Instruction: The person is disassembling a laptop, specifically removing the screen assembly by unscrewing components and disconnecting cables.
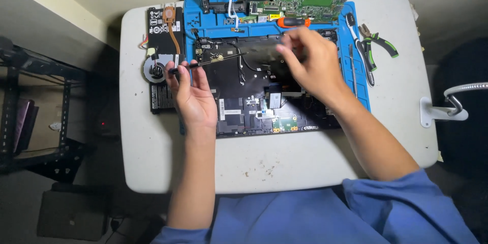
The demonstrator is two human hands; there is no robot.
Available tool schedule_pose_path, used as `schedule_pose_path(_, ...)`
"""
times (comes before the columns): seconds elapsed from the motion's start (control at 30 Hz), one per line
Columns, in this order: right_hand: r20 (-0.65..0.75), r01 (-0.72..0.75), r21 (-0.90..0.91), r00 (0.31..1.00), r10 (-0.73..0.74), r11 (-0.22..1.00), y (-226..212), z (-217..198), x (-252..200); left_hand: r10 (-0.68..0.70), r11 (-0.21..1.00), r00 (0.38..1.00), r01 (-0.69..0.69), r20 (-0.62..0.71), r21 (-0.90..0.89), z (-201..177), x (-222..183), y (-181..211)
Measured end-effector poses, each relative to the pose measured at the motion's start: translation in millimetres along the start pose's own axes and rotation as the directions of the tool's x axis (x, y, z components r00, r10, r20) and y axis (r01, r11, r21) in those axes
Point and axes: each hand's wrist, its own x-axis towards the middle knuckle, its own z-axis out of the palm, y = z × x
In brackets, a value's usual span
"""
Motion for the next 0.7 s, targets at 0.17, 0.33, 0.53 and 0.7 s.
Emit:
schedule_pose_path(0.17,0.105,-0.072,-0.110,0.991,0.084,0.991,-9.4,-28.0,-95.1,-0.023,1.000,1.000,0.023,-0.015,0.011,3.3,-7.8,-1.1)
schedule_pose_path(0.33,0.183,-0.069,-0.230,0.977,0.113,0.971,-30.8,-20.9,-131.4,-0.046,0.999,0.999,0.046,-0.013,0.025,-0.5,-9.1,-3.1)
schedule_pose_path(0.53,0.274,0.244,-0.271,0.947,-0.168,0.931,-27.9,-11.8,-102.1,-0.063,0.998,0.998,0.063,0.010,0.018,-3.5,-6.4,-6.5)
schedule_pose_path(0.7,0.376,0.442,-0.175,0.856,-0.356,0.879,-19.2,-0.6,-69.8,-0.055,0.998,0.997,0.052,0.057,0.047,-5.5,-3.7,-12.3)
